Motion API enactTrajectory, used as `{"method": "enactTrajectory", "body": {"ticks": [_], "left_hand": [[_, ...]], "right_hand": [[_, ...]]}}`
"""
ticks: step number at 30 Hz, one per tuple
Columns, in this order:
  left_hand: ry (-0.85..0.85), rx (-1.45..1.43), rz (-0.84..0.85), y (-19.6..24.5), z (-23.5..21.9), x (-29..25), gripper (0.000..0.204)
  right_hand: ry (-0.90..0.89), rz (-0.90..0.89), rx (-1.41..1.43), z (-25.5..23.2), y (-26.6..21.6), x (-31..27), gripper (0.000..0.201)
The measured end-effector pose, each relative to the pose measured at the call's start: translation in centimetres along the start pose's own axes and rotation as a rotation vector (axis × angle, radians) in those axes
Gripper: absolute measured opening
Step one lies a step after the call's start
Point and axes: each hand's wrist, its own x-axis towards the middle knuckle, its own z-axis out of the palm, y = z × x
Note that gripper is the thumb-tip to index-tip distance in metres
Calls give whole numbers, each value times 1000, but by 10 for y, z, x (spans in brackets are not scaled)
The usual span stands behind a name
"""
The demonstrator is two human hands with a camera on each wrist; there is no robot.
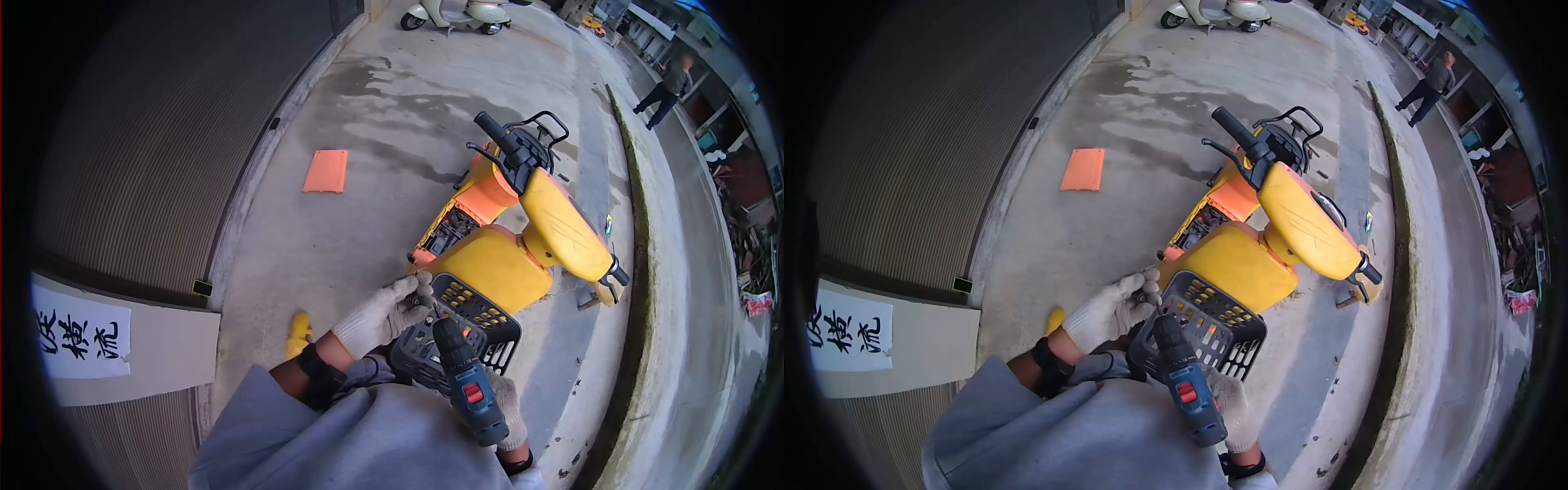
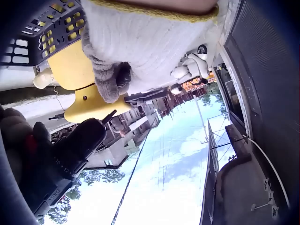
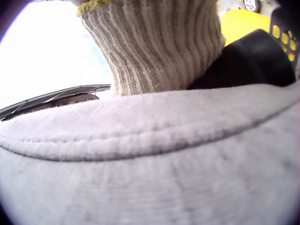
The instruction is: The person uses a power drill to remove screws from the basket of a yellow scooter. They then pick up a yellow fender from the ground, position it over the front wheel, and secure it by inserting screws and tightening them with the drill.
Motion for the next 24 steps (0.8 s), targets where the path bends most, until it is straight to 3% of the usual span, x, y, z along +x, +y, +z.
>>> {"method": "enactTrajectory", "body": {"ticks": [2, 6, 8, 11, 14, 18, 21, 23, 24], "left_hand": [[106, -17, -35, -6, -16, 2, 38], [-8, -196, -1, -13, 0, 13, 37], [-11, -69, 33, -4, 19, -1, 36], [-78, 45, 10, 1, 19, -11, 34], [-155, 276, 122, 1, 14, -17, 33], [-187, 417, 53, 8, 0, -13, 35], [-118, 457, 13, 10, -2, -16, 33], [-179, 451, -26, 9, -3, -17, 34], [-180, 452, -32, 11, 2, -20, 34]], "right_hand": [[64, -165, -6, 6, 11, 4, 56], [94, -180, 17, -6, 6, 12, 55], [70, -209, -308, -4, 2, 12, 53], [11, -172, -393, -3, -8, 10, 51], [62, -252, -341, 1, 25, 9, 49], [254, -313, -64, 11, 44, 12, 31], [219, -257, 28, 10, 35, 5, 27], [53, -264, -96, 5, 19, -1, 45], [57, -261, -91, 6, 20, 0, 45]]}}
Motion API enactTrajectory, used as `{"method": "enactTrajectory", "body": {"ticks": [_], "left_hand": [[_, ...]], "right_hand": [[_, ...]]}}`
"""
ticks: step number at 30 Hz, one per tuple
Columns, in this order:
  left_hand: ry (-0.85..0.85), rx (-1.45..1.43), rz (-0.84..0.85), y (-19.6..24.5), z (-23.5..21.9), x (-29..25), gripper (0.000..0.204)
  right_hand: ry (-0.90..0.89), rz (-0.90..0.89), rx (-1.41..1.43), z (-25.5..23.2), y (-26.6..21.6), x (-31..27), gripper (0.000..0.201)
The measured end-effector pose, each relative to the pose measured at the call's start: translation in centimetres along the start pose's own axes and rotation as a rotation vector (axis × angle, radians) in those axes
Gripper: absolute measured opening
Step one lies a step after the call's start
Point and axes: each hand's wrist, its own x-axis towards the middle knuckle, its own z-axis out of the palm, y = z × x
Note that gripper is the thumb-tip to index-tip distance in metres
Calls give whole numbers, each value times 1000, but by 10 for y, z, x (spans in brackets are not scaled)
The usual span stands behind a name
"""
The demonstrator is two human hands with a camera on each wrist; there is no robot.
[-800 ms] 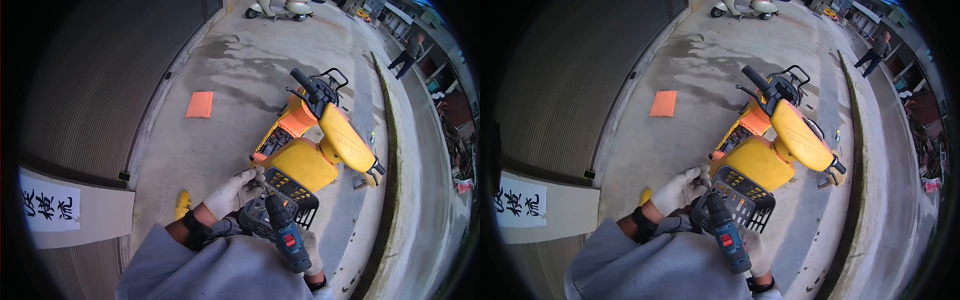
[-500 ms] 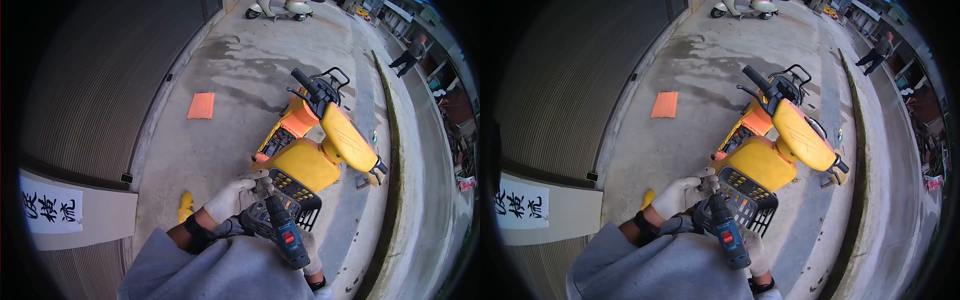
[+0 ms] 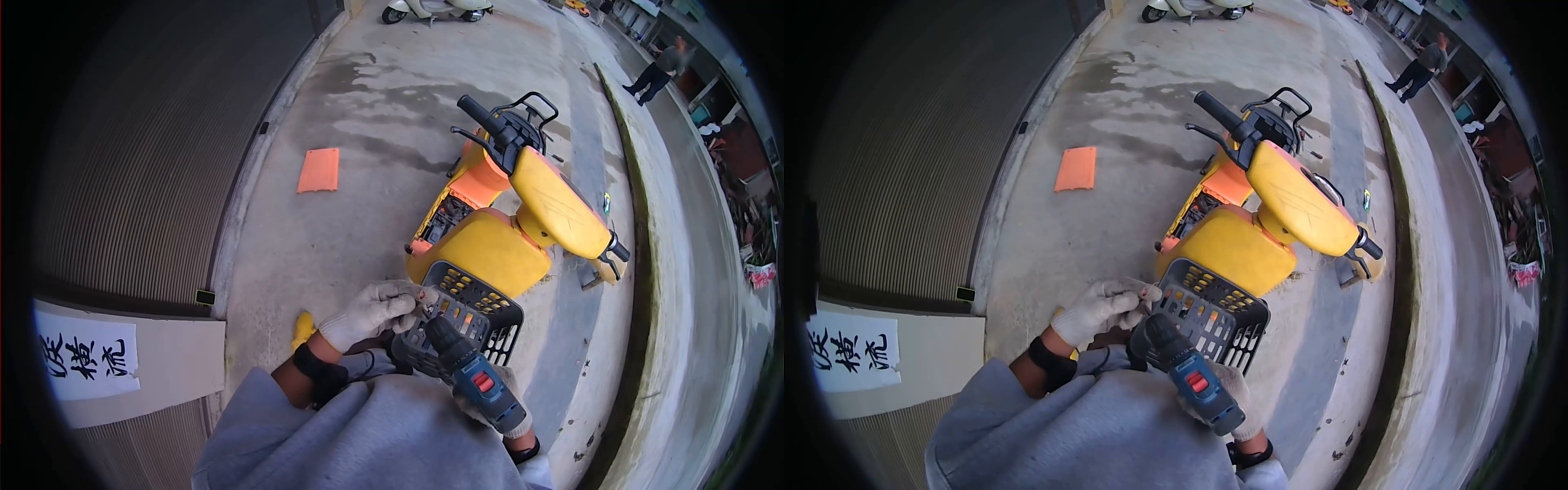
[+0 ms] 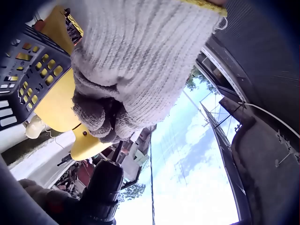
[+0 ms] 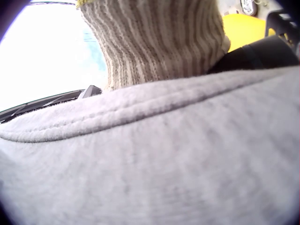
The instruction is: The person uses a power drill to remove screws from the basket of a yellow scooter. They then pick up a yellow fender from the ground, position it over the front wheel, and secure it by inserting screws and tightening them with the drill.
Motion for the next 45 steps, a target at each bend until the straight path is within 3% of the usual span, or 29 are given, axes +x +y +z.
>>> {"method": "enactTrajectory", "body": {"ticks": [2, 5, 12, 14, 18, 20, 24, 26, 30, 32, 35, 39, 41, 45], "left_hand": [[-73, -51, 50, 9, 13, -6, 33], [-10, -27, -23, 1, 5, -3, 34], [9, 2, -35, -5, 1, 2, 36], [21, 13, -56, -2, 6, 2, 39], [29, 56, -78, -2, 10, 4, 43], [65, 97, -111, 0, 17, 3, 45], [40, 101, -116, -10, 13, 11, 45], [112, 100, -253, -13, 12, 19, 44], [106, 200, -322, -16, 15, 31, 43], [104, 205, -395, -20, 15, 39, 41], [110, 290, -516, -23, 20, 57, 34], [69, 339, -635, -36, 24, 83, 31], [107, 260, -717, -50, 17, 100, 28], [110, 248, -823, -64, 19, 129, 28]], "right_hand": [[39, -46, 12, 3, 4, 1, 45], [33, -123, -60, 3, 4, 1, 39], [23, -73, -98, 2, -3, 2, 40], [30, -189, -320, 1, 4, 4, 43], [15, -36, -210, 0, -5, 2, 46], [100, -159, -306, 1, -8, 1, 27], [147, -182, -157, 1, -5, -1, 35], [72, -63, 26, 0, -1, -2, 41], [159, -133, 78, 1, 14, -3, 43], [151, -171, -319, -2, 12, -6, 44], [201, -152, -401, 2, 45, -10, 43], [245, 36, -391, 0, 34, -18, 40], [222, 67, -428, -2, 44, -19, 52], [268, 119, -379, -4, 66, -21, 39]]}}
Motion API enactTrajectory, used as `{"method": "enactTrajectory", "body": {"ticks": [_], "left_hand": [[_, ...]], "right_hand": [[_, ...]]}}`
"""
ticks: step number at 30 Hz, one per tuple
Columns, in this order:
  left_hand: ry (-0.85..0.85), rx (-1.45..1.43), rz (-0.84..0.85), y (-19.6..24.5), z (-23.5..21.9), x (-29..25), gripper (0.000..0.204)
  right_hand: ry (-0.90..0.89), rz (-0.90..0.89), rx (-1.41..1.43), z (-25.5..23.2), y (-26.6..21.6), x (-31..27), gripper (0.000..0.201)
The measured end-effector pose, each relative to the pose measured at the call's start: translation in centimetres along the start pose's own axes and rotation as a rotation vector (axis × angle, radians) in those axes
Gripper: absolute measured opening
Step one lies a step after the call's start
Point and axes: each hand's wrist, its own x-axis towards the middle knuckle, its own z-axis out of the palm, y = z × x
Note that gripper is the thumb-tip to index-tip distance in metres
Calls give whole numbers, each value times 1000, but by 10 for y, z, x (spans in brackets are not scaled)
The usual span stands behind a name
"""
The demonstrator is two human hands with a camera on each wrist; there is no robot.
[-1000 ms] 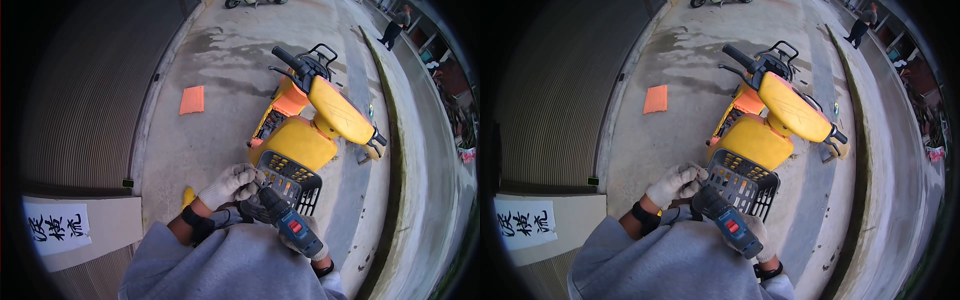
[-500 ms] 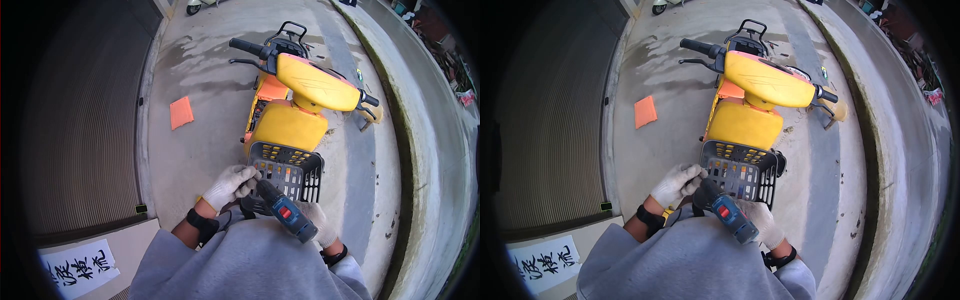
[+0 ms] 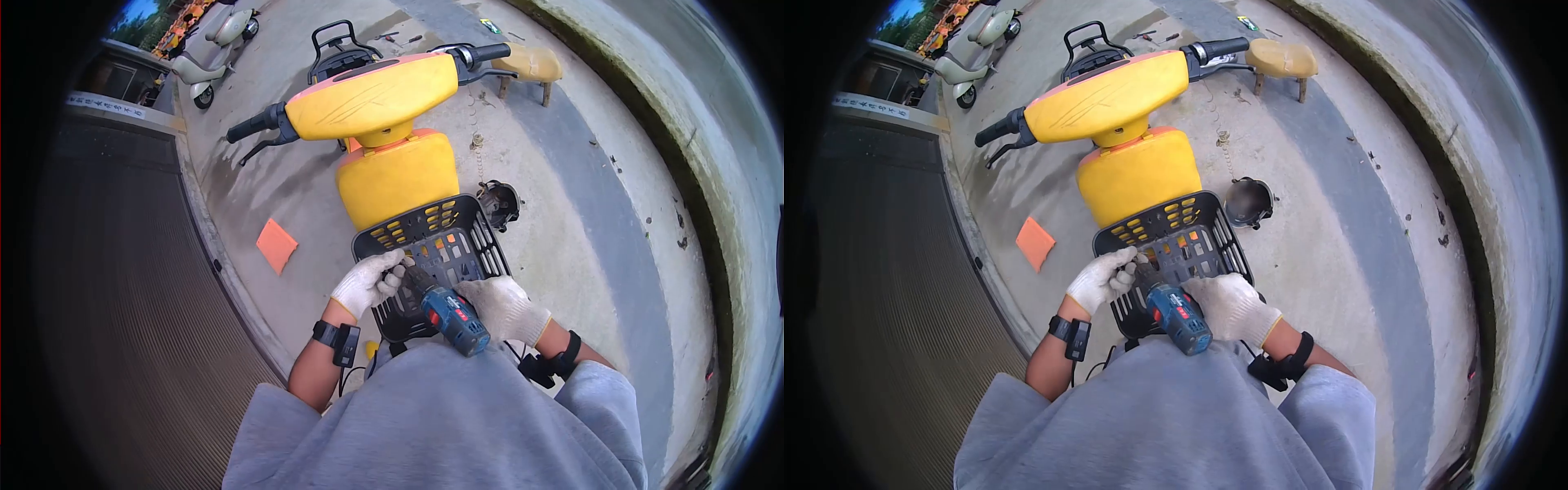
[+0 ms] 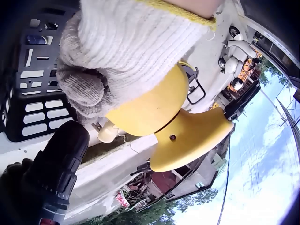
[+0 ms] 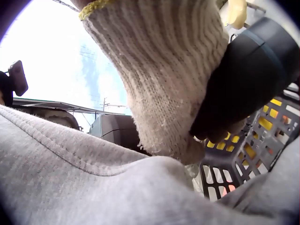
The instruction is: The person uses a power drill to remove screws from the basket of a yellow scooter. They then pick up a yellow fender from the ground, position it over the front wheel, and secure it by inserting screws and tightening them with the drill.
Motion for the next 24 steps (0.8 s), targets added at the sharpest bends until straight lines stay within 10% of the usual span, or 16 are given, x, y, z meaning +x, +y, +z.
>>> {"method": "enactTrajectory", "body": {"ticks": [10, 24], "left_hand": [[102, -114, -125, -1, 1, 72, 26], [152, -19, 166, -8, -5, 101, 22]], "right_hand": [[68, 64, -50, 18, 38, 27, 33], [55, 113, -202, 46, 55, 65, 30]]}}
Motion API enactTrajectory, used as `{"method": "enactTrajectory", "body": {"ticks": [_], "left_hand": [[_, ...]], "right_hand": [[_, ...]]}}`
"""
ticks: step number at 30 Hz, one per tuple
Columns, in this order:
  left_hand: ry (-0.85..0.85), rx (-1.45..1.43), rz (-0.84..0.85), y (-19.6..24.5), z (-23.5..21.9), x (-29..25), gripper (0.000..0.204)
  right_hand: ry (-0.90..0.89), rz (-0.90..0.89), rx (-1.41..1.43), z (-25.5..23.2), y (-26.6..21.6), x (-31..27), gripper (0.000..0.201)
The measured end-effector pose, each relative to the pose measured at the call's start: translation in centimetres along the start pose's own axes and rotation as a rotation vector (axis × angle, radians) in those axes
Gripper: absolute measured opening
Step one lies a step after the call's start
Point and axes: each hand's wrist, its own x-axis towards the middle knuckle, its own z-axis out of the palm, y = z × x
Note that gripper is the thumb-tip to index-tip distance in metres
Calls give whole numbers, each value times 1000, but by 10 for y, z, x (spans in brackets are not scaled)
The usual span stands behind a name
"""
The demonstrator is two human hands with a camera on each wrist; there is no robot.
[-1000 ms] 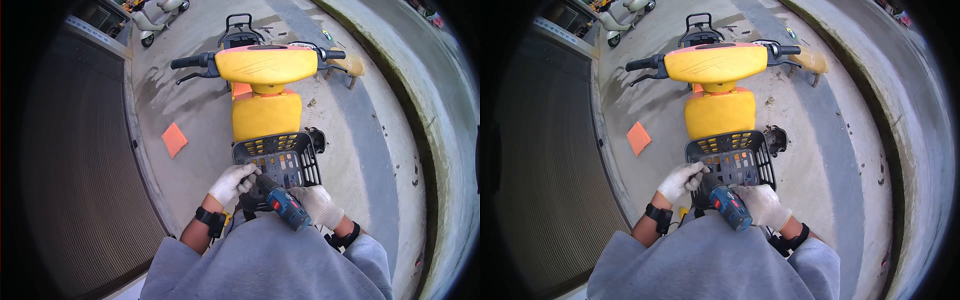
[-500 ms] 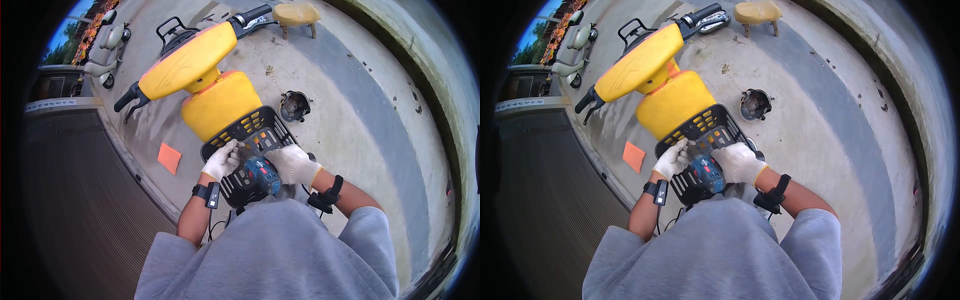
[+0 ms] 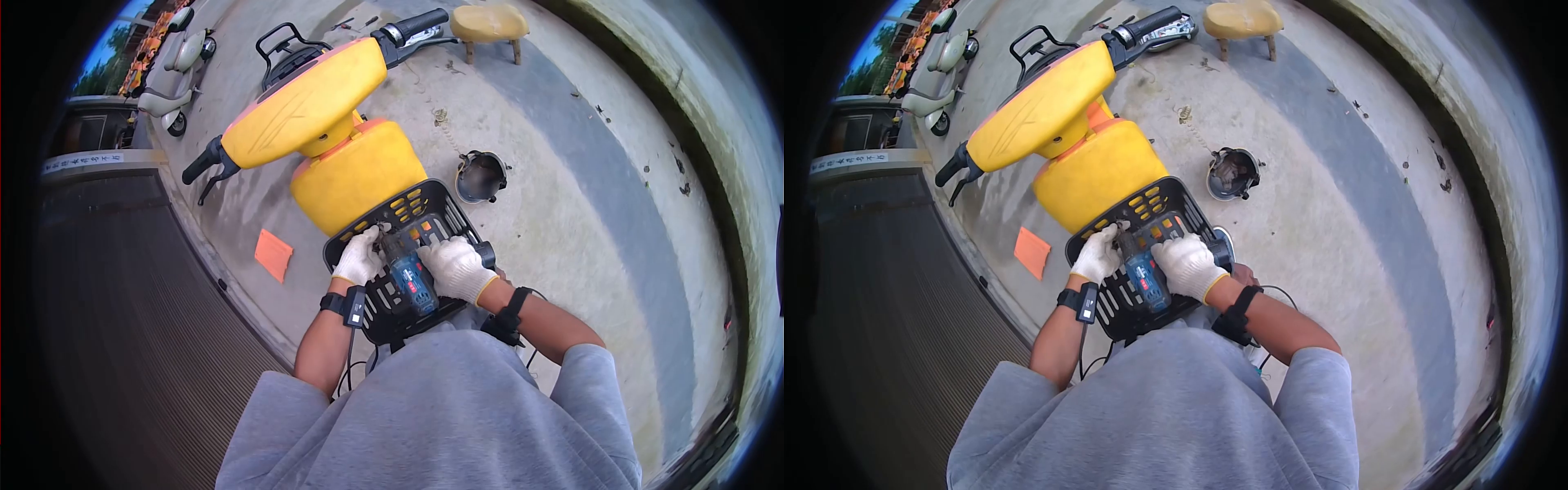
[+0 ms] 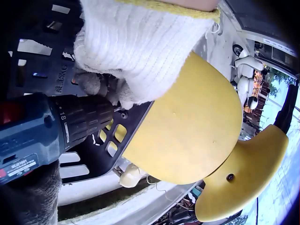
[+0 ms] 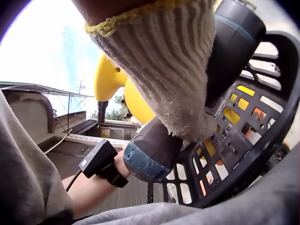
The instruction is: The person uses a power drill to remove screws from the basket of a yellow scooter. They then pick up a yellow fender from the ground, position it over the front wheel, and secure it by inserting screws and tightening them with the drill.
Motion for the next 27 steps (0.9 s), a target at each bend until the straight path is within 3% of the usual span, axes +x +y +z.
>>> {"method": "enactTrajectory", "body": {"ticks": [8, 14, 17, 19, 20, 23, 24, 27], "left_hand": [[4, -78, 46, -1, 2, 9, 13], [85, -34, 45, -3, -3, 18, 13], [182, 70, 17, -3, -7, 16, 15], [274, 302, -66, -3, -8, 6, 23], [204, 347, -73, -5, -10, -3, 42], [56, 418, -97, -15, 4, -31, 60], [-25, 487, -83, -20, 3, -36, 60], [-44, 459, -30, -29, 8, -36, 54]], "right_hand": [[-58, 27, -35, -10, -5, 13, 30], [22, 45, -38, 6, -6, 15, 28], [36, 59, -27, 15, -5, 17, 28], [49, 64, -8, 20, -4, 19, 28], [52, 63, -15, 21, -4, 20, 28], [49, 77, -76, 29, -5, 21, 27], [50, 72, -83, 34, -5, 21, 27], [119, 48, -139, 39, -6, 21, 24]]}}
